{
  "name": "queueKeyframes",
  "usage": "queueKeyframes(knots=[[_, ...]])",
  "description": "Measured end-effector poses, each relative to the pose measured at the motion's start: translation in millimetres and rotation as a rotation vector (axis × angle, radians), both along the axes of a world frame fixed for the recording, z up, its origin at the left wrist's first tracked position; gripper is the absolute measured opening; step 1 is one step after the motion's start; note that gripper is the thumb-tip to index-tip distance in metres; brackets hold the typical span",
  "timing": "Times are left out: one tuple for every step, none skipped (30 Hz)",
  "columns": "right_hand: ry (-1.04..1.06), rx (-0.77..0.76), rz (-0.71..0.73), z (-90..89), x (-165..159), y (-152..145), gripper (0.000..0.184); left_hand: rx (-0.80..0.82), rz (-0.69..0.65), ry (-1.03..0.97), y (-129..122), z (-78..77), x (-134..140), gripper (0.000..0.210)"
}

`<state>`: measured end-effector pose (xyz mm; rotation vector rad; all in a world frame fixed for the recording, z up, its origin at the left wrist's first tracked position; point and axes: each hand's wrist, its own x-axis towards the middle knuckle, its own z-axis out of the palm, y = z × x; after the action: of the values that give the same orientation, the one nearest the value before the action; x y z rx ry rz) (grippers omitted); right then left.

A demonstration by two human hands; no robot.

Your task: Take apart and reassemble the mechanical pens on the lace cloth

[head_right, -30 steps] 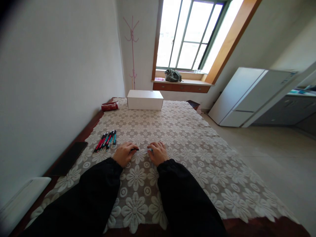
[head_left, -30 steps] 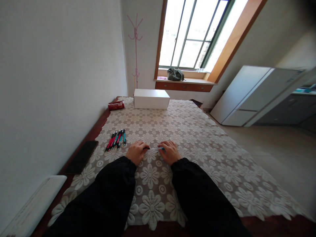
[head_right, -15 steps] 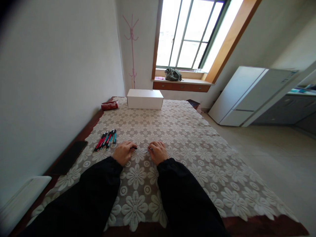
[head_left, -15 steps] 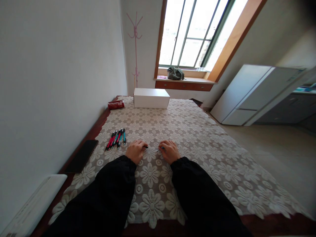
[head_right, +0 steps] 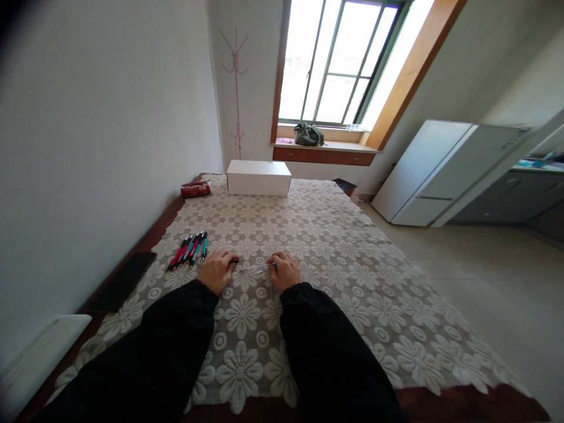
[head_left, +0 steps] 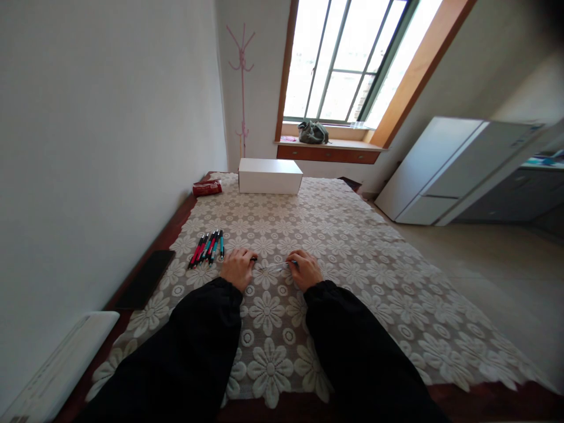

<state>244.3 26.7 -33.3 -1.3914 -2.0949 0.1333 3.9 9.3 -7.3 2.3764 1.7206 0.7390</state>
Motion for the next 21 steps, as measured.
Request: queueKeyframes(knots=[[0.005, 0.006, 0.003, -0.2, 0.0, 0.1, 0.015, 0.0, -0.023, -0.012, -0.7, 1.0, 0.8, 0.021], [0.007, 0.009, 0.005, -0.3, 0.0, 0.1, 0.016, 0.002, -0.048, -0.025, -1.4, 2.1, 1.7, 0.021], [0.007, 0.01, 0.005, -0.2, 0.0, 0.1, 0.016, 0.006, -0.074, -0.037, -2.1, 3.3, 2.7, 0.021], [0.009, 0.009, 0.005, 0.0, 0.0, 0.2, 0.016, 0.01, -0.098, -0.046, -2.8, 4.4, 3.5, 0.021], [0.011, 0.008, 0.005, 0.3, 0.0, 0.2, 0.016, 0.013, -0.117, -0.05, -3.4, 5.3, 4.2, 0.02], [0.016, 0.008, 0.006, 0.7, -0.1, 0.3, 0.016, 0.013, -0.131, -0.051, -3.7, 6.1, 4.7, 0.02], [0.022, 0.009, 0.008, 1.2, -0.3, 0.3, 0.016, 0.01, -0.139, -0.049, -3.9, 6.6, 4.9, 0.02], [0.029, 0.011, 0.01, 1.6, -0.4, 0.2, 0.016, 0.005, -0.144, -0.046, -3.9, 6.9, 4.9, 0.019], [0.036, 0.011, 0.013, 2.0, -0.6, 0.1, 0.016, 0.002, -0.146, -0.043, -3.7, 7.1, 4.8, 0.017], [0.042, 0.011, 0.015, 2.4, -0.8, 0.0, 0.016, 0.0, -0.148, -0.041, -3.4, 7.1, 4.6, 0.016], [0.046, 0.01, 0.015, 2.6, -0.9, -0.2, 0.016, -0.002, -0.149, -0.041, -3.1, 7.1, 4.3, 0.014], [0.049, 0.01, 0.01, 2.8, -0.9, -0.3, 0.015, -0.002, -0.149, -0.042, -2.9, 7.1, 4.2, 0.013], [0.049, 0.01, -0.001, 2.9, -0.7, -0.4, 0.015, -0.001, -0.147, -0.044, -2.9, 7.2, 4.1, 0.013], [0.049, 0.012, -0.018, 2.8, -0.3, -0.4, 0.015, -0.001, -0.143, -0.048, -2.9, 7.1, 4.0, 0.013], [0.049, 0.014, -0.041, 2.7, 0.4, -0.2, 0.015, -0.002, -0.139, -0.049, -2.9, 7.0, 3.9, 0.013], [0.048, 0.018, -0.068, 2.4, 1.4, 0.2, 0.015, -0.002, -0.133, -0.047, -3.0, 6.7, 3.7, 0.013], [0.046, 0.02, -0.095, 2.0, 2.5, 0.8, 0.015, -0.002, -0.123, -0.044, -3.0, 6.4, 3.3, 0.013], [0.045, 0.02, -0.12, 1.4, 3.9, 1.6, 0.014, -0.001, -0.108, -0.038, -3.0, 5.9, 2.7, 0.013], [0.045, 0.017, -0.142, 0.8, 5.3, 2.6, 0.014, 0.002, -0.084, -0.033, -2.8, 5.5, 1.8, 0.013], [0.047, 0.013, -0.159, 0.0, 6.7, 3.7, 0.014, 0.009, -0.054, -0.03, -2.4, 5.1, 0.8, 0.013], [0.05, 0.007, -0.171, -0.7, 8.0, 4.8, 0.014, 0.018, -0.024, -0.031, -2.1, 5.0, -0.2, 0.013]])
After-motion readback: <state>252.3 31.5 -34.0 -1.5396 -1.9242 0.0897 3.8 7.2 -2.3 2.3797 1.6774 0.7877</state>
